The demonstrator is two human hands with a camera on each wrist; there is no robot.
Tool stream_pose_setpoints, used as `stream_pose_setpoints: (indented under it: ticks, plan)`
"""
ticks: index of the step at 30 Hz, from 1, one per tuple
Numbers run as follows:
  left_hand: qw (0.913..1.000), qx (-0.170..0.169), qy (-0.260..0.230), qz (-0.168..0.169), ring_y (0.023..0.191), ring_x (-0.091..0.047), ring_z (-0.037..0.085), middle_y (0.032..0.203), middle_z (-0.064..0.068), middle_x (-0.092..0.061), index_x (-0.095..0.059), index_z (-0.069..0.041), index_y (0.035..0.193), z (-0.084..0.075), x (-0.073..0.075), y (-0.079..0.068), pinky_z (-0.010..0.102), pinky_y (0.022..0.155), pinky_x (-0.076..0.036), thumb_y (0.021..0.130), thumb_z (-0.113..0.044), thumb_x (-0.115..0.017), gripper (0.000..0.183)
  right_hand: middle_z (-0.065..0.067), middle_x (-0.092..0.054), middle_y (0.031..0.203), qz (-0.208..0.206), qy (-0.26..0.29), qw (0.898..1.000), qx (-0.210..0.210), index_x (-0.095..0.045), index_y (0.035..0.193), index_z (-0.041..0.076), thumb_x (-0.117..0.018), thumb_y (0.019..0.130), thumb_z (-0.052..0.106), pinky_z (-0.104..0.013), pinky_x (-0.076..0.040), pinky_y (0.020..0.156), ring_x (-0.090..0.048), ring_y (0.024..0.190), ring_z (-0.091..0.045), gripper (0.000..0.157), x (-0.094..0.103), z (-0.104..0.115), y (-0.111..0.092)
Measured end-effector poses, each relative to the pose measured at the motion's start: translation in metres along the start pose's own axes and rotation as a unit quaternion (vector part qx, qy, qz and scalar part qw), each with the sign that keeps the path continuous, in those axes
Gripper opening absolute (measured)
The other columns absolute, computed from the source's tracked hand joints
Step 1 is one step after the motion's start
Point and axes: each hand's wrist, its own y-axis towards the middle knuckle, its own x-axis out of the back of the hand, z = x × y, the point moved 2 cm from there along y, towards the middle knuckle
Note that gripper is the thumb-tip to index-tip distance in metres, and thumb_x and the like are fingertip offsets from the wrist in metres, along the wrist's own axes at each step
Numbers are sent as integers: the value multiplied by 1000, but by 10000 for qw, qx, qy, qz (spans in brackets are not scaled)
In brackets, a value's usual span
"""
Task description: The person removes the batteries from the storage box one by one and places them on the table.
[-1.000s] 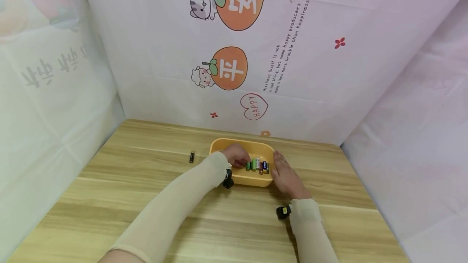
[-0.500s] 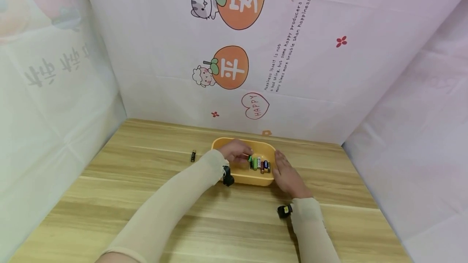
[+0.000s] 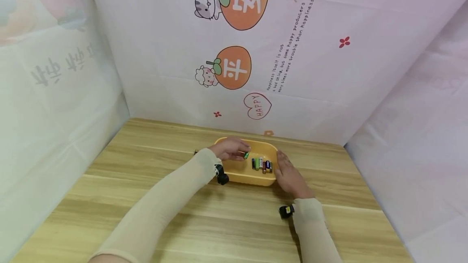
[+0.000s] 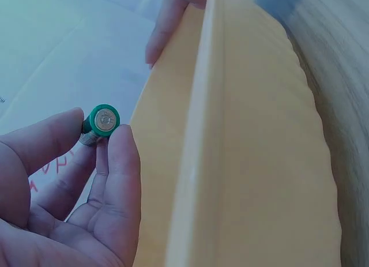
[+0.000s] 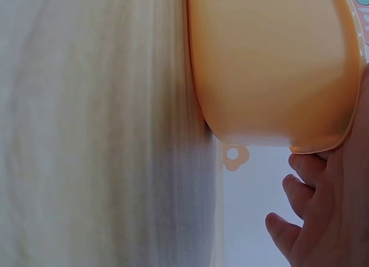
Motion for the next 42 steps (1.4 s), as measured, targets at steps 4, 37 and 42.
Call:
stream_pose_setpoints:
  ticks: [4,37,42]
  plan:
    - [9999,-50,-83,29,91,-66,27,129,27,-54,-58,2,126,0,7,-2,46,97,-48,92,-8,-68,37,-19,-11,160,51,-16,10000,-70,-7,153,-3,-33,103,18,-51,-16,116,-10,145,-36,61,2,0,0]
    - [9990,-352,-247,-70,79,-63,18,120,25,-57,-49,6,135,-14,63,-47,28,75,-57,96,-11,-63,45,-22,-13,159,-49,-11,10000,-9,-9,152,-6,-33,103,15,-51,-15,117,-12,145,-38,59,-1,0,0]
    - [9986,-304,-351,-243,79,-64,18,126,27,-53,-52,3,133,-15,70,-51,28,75,-57,95,-11,-64,42,-21,-12,159,-6,-8,10000,2,-8,152,-6,-32,103,16,-50,-14,117,-10,145,-37,59,-1,1,2]
